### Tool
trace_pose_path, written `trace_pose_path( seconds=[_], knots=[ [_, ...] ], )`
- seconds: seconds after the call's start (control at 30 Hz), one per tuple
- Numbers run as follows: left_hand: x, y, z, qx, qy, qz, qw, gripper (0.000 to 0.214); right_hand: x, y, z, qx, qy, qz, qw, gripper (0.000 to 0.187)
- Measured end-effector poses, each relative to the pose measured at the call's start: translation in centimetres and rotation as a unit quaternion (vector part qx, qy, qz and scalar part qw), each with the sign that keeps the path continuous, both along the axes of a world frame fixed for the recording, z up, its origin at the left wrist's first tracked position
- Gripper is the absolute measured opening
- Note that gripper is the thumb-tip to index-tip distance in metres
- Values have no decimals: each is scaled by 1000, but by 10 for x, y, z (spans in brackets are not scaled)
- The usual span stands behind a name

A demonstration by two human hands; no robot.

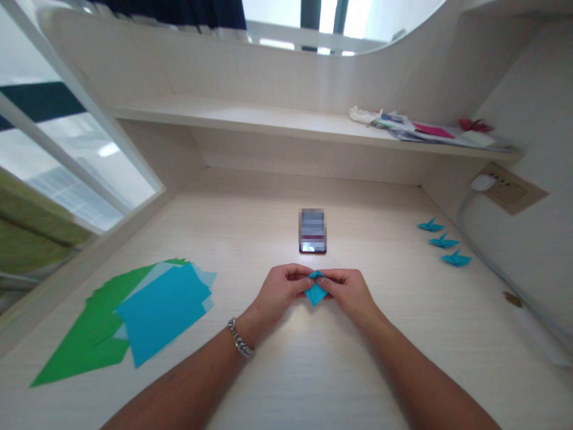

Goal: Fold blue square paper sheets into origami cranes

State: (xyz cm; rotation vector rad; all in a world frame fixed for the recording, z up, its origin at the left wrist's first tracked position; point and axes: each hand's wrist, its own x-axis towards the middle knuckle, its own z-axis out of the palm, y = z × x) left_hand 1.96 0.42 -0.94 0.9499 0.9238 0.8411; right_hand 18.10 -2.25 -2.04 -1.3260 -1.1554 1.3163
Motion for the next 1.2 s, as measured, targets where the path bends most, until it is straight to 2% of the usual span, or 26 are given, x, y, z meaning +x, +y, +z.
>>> trace_pose_path(
  seconds=[0.23, 0.4, 0.47, 0.57, 0.67, 0.8, 0.97, 1.2],
  knots=[
    [-1, -1, 0, 10, -1, -22, 1000, 23, 0, 1, 1, -9, -6, -5, 1000, 28],
    [-2, 0, 0, 11, 3, -14, 1000, 20, 0, 0, 1, -16, -1, 29, 999, 29],
    [-1, 1, 1, 6, 6, -14, 1000, 20, 1, 0, 2, 4, -27, 27, 999, 31],
    [0, 0, 2, 2, 15, -16, 1000, 18, 2, 1, 5, 65, -80, -23, 994, 31],
    [1, -2, 2, 5, 29, -27, 999, 15, 2, 2, 5, 87, -102, -38, 990, 24],
    [1, -3, 3, 25, 42, -41, 998, 14, 2, 3, 4, 71, -84, -26, 994, 19],
    [1, -2, 5, 52, 77, -46, 995, 17, 2, 3, 4, 49, -29, -22, 998, 23],
    [1, -4, 9, 94, 118, -46, 987, 13, -1, 1, 9, 44, -27, -37, 998, 20]
  ],
)
